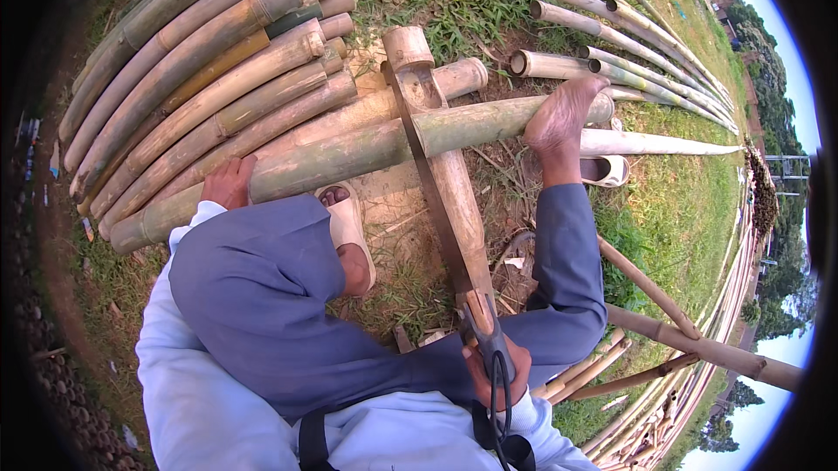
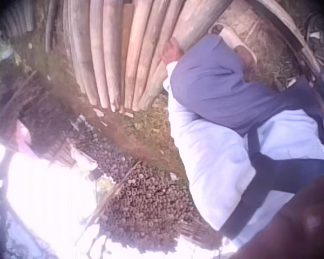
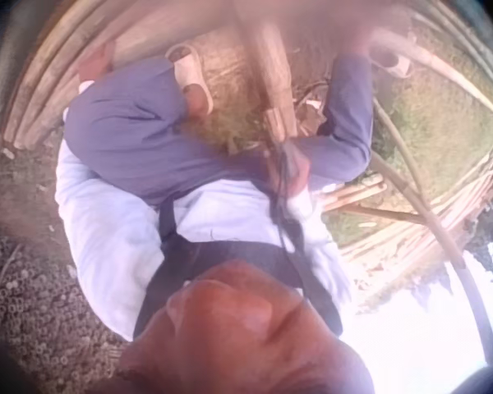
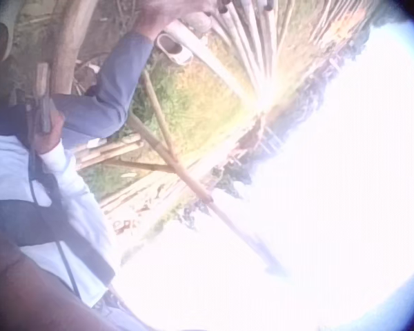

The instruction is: The person sits on the ground and uses a hand saw to cut a long bamboo pole into shorter sections. The person holds the bamboo steady with one hand and saws with the other, then moves the cut piece aside.

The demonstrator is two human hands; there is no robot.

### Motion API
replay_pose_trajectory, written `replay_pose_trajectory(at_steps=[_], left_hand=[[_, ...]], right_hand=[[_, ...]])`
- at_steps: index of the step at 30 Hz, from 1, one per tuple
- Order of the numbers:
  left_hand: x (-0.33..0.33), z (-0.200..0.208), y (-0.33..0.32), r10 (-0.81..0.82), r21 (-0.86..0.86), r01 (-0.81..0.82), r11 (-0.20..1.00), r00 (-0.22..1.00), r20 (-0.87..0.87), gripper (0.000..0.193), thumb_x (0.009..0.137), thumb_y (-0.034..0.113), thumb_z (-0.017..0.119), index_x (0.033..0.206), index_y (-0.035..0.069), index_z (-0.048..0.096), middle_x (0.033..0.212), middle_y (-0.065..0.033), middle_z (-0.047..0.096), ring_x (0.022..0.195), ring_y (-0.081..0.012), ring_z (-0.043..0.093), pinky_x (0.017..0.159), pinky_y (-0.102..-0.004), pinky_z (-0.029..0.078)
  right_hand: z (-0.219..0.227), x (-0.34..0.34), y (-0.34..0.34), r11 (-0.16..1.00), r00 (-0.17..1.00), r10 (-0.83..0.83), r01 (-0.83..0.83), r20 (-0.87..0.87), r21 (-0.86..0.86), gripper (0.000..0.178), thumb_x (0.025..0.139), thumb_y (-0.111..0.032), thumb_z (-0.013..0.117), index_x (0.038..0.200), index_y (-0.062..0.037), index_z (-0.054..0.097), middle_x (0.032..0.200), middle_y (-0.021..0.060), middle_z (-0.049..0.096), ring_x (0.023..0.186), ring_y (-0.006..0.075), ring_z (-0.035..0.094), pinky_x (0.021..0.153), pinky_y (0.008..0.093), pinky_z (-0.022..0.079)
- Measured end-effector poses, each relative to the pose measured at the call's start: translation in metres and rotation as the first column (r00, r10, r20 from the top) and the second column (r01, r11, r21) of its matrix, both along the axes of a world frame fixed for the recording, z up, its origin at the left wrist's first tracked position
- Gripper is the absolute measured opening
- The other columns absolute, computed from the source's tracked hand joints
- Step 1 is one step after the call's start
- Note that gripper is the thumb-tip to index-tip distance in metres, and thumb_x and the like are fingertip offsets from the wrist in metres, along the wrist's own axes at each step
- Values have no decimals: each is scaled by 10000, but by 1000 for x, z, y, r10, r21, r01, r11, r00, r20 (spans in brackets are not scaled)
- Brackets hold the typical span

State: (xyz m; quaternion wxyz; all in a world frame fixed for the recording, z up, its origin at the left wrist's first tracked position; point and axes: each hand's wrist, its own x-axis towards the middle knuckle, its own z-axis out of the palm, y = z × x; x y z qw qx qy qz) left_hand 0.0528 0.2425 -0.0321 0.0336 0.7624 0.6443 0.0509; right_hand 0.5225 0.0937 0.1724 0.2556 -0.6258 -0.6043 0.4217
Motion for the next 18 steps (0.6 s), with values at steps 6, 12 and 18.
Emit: replay_pose_trajectory(at_steps=[6, 12, 18], left_hand=[[-1, 0, 0, 3, -51, -2, 999, 1000, 13, 533, 769, 279, 728, 1210, 50, 535, 1008, -190, 634, 982, -404, 661, 815, -497, 529], [-4, 1, 7, -42, -83, 41, 996, 999, -2, 491, 782, 229, 708, 1208, 57, 532, 1040, -208, 658, 981, -425, 671, 792, -516, 534], [-9, 1, -1, -35, -36, 35, 999, 999, 2, 513, 756, 189, 716, 1220, 62, 538, 1042, -208, 653, 996, -423, 673, 818, -511, 543]], right_hand=[[-30, -22, 79, 998, 990, -48, 41, -135, -51, 254, 896, -29, 737, 1132, 44, 680, 810, 97, 707, 697, 120, 640, 673, 288, 509], [-72, -55, 122, 998, 987, -3, 14, -160, 68, 209, 921, -63, 748, 1079, 43, 662, 819, 105, 675, 761, 114, 604, 701, 301, 502], [-2, 10, -22, 1000, 998, 16, -17, 69, 7, 291, 857, -1, 746, 1144, 9, 697, 807, 117, 693, 687, 198, 706, 658, 294, 524]])
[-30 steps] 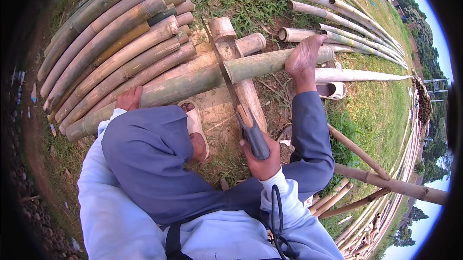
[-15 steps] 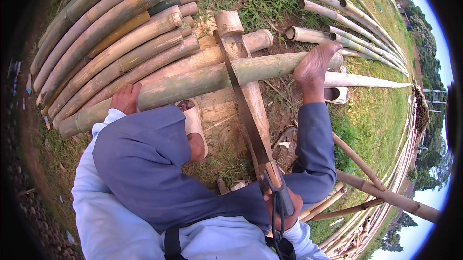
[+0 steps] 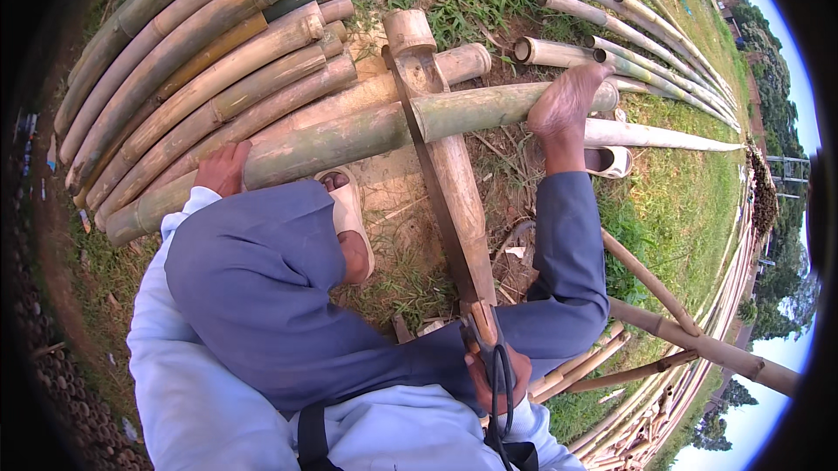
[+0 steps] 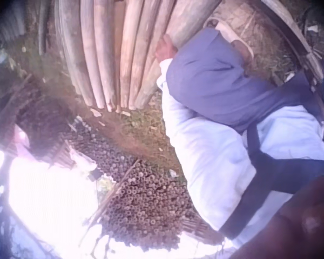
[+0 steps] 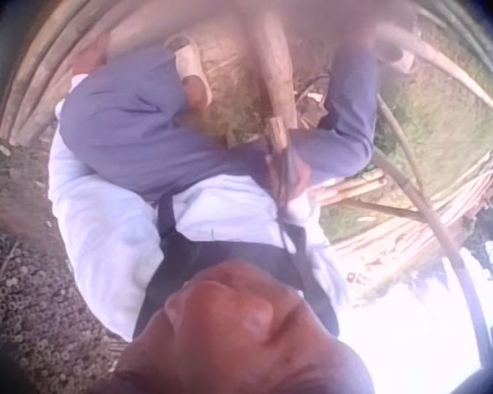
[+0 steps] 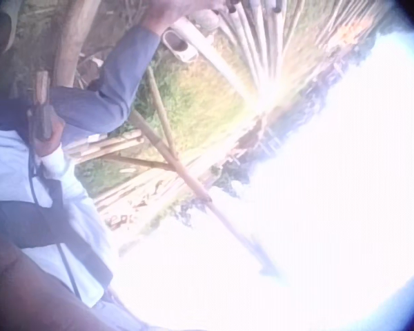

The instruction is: The person sits on the ground and uses a hand saw to cut a long bamboo pole into shorter sections. The person holds the bamboo steady with one hand and saws with the other, then moves the cut piece aside.

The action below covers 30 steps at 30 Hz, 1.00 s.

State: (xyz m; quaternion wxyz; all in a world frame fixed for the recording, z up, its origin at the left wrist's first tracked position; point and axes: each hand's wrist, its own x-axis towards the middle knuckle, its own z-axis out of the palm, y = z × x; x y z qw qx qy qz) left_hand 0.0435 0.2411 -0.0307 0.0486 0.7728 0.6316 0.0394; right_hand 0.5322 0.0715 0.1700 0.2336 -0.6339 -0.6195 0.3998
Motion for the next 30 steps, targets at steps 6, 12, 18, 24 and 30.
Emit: replay_pose_trajectory(at_steps=[6, 12, 18, 24, 30], left_hand=[[8, 6, 2, 6, -13, -6, 1000, 1000, 15, 498, 751, 168, 707, 1209, 63, 543, 1030, -219, 656, 978, -431, 674, 804, -513, 539], [-6, 2, 13, -38, -89, 42, 995, 998, 44, 595, 709, 231, 769, 1222, 50, 527, 1052, -251, 683, 931, -476, 671, 770, -540, 537], [0, 2, 7, -33, 9, 33, 999, 999, 6, 591, 697, 192, 763, 1223, 53, 533, 1066, -223, 671, 961, -442, 689, 813, -511, 554], [-1, -8, -7, -12, -2, 12, 1000, 1000, -12, 501, 741, 164, 705, 1201, 56, 541, 1006, -213, 663, 938, -417, 694, 790, -498, 550], [3, -5, 14, -25, -40, 25, 999, 1000, 8, 441, 781, 178, 677, 1182, 59, 537, 1015, -222, 669, 932, -426, 694, 784, -510, 547]], right_hand=[[-32, -29, 87, 998, 993, -13, 6, -113, -62, 173, 904, -27, 718, 1066, 24, 684, 760, 73, 667, 674, 83, 577, 644, 284, 498], [-64, -58, 139, 999, 974, 4, 8, -228, 52, 220, 929, -63, 734, 1119, 26, 669, 808, 93, 668, 756, 110, 606, 716, 281, 500], [-2, 5, -3, 1000, 1000, 8, -9, -28, -29, 261, 870, -3, 744, 1128, -2, 701, 799, 94, 689, 698, 166, 676, 670, 295, 527], [-20, -24, 72, 994, 990, -26, 11, -139, -107, 193, 886, -8, 729, 1074, 23, 698, 746, 89, 668, 681, 133, 650, 662, 293, 515], [-65, -70, 171, 998, 981, 14, -2, -192, 60, 199, 899, -104, 758, 961, 44, 641, 708, 129, 616, 660, 161, 565, 645, 350, 485]])
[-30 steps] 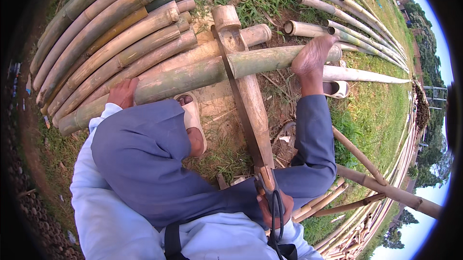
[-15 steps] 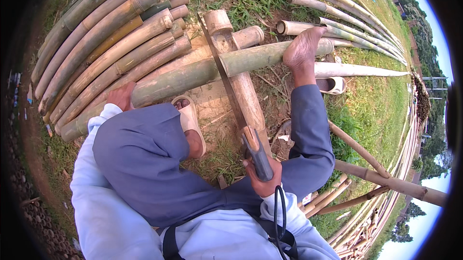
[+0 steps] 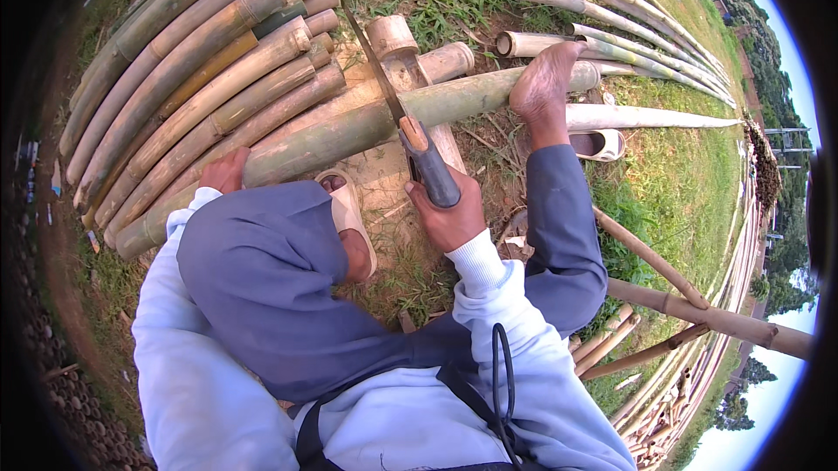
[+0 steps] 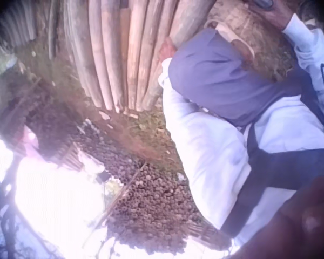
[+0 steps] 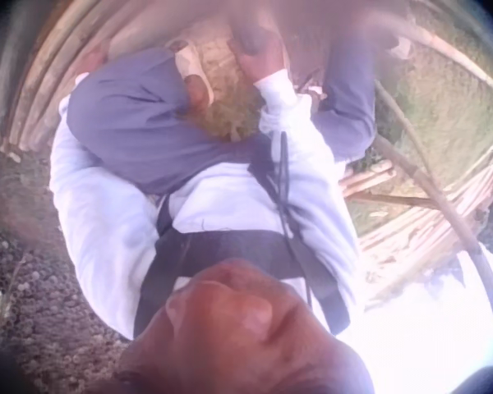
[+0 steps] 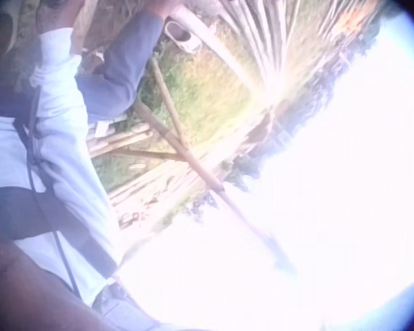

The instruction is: The person sits on the ground and uses a hand saw to cut a long bamboo pole into shorter sections. The person holds the bamboo steady with one hand and saws with the other, then moves the cut piece aside.

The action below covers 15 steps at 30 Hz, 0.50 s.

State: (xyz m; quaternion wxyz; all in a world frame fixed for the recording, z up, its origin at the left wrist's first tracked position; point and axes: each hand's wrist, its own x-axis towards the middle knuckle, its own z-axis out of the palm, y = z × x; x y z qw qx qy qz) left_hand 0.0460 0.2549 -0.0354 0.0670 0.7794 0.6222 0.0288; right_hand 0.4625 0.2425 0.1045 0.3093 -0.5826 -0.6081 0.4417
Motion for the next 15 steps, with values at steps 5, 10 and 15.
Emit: replay_pose_trajectory(at_steps=[5, 10, 15], left_hand=[[-5, -8, -6, 31, 55, -30, 998, 999, -18, 453, 753, 146, 683, 1170, 57, 533, 1031, -225, 667, 928, -430, 685, 791, -525, 536], [-1, 1, -18, 11, 82, -9, 997, 999, -35, 525, 736, 174, 692, 1215, 23, 539, 956, -190, 625, 935, -399, 663, 798, -480, 531], [6, 6, -5, 0, 96, 0, 995, 1000, 5, 501, 774, 243, 692, 1203, 30, 541, 987, -214, 650, 912, -423, 670, 787, -492, 532]], right_hand=[[26, 32, -103, 991, 997, -55, 61, 47, -119, 202, 898, -52, 757, 1067, 14, 668, 783, 89, 653, 727, 130, 618, 688, 313, 507], [71, 67, -159, 997, 979, 25, -10, 202, -75, 303, 841, 12, 749, 1139, 3, 698, 801, 126, 685, 675, 232, 699, 664, 317, 535], [13, 15, -41, 999, 999, -27, 28, 47, -30, 177, 897, -38, 730, 1051, 37, 685, 747, 104, 654, 681, 123, 595, 662, 306, 501]])
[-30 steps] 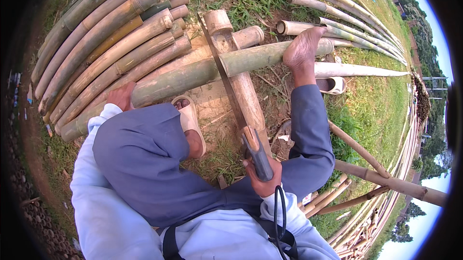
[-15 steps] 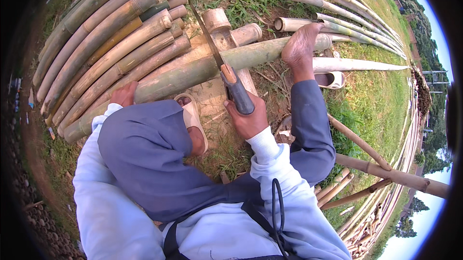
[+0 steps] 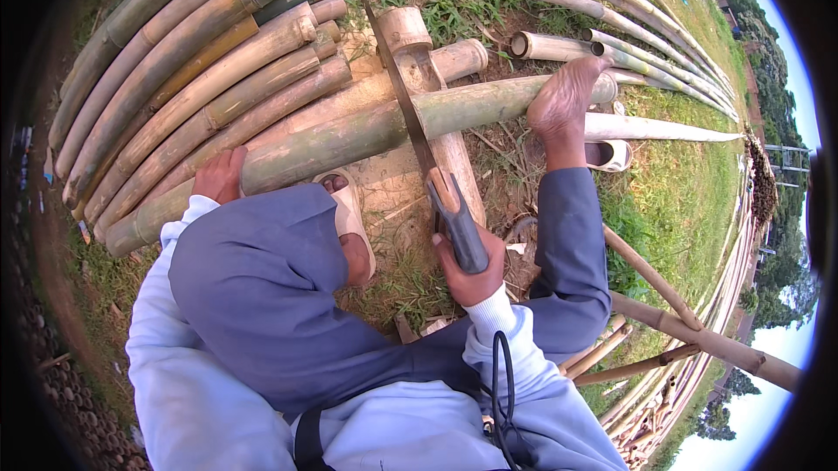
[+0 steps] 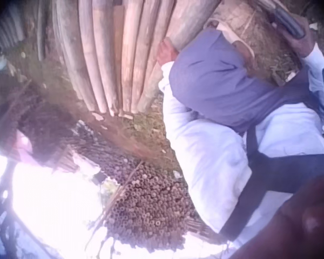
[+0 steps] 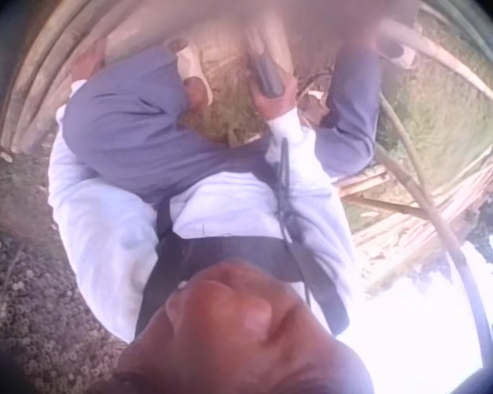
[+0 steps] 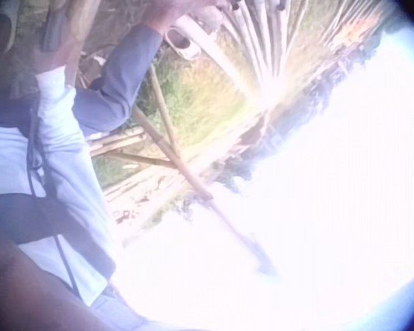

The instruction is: The person sits on the ground and uses a hand saw to cut a long bamboo pole into shorter sections. The person holds the bamboo steady with one hand and saws with the other, then moves the cut piece aside.

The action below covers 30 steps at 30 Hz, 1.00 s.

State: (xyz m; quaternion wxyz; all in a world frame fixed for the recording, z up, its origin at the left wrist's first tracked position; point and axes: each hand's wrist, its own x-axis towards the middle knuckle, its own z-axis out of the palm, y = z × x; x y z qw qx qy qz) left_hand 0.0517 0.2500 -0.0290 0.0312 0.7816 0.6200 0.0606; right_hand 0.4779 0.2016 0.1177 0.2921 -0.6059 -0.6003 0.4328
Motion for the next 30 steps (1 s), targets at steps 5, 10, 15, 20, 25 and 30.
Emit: replay_pose_trajectory(at_steps=[5, 10, 15, 20, 25, 30], left_hand=[[-9, -7, 6, -19, -94, 21, 995, 1000, 23, 493, 768, 216, 701, 1202, 45, 541, 1027, -250, 666, 942, -452, 680, 803, -521, 539], [-8, 2, -1, 18, -83, -19, 996, 1000, -17, 602, 689, 274, 795, 1189, 51, 545, 1042, -238, 669, 957, -446, 679, 816, -523, 541], [-1, -1, -8, 4, -23, -4, 1000, 1000, 5, 619, 679, 300, 811, 1181, 44, 557, 1053, -220, 673, 976, -439, 675, 810, -512, 542], [-16, -12, 5, -10, -34, 10, 999, 1000, 10, 553, 722, 251, 771, 1185, 39, 558, 1069, -226, 677, 941, -448, 680, 780, -509, 549], [-15, 7, 19, 1, -78, -1, 997, 1000, 2, 541, 754, 288, 746, 1195, 53, 538, 1065, -241, 681, 924, -468, 677, 757, -534, 539], [-21, -12, -1, 35, -77, -37, 996, 999, -28, 696, 682, 395, 828, 1200, 42, 524, 1092, -249, 671, 943, -472, 667, 786, -539, 534]], right_hand=[[-19, -14, 26, 999, 995, 8, -5, -96, 34, 174, 923, -77, 733, 1027, 36, 653, 759, 123, 640, 707, 135, 554, 680, 320, 494], [41, 46, -109, 994, 992, 24, -11, 124, -109, 285, 849, 10, 742, 1130, 1, 697, 766, 98, 668, 654, 178, 668, 636, 309, 522], [69, 45, -103, 998, 989, 45, -40, 138, -44, 339, 850, 16, 724, 1188, 22, 700, 809, 98, 702, 698, 164, 688, 685, 295, 541], [-6, -7, 26, 998, 999, 20, -17, -48, 57, 159, 891, -52, 732, 1002, 40, 666, 690, 99, 635, 641, 128, 577, 622, 325, 483], [-5, -7, -8, 997, 987, -58, 65, -148, 41, 172, 899, -43, 737, 1044, 26, 674, 712, 104, 653, 678, 163, 620, 676, 323, 508], [62, 55, -127, 991, 995, 25, -13, 95, -132, 188, 851, -11, 750, 1029, 8, 693, 740, 98, 668, 611, 193, 659, 613, 307, 511]])
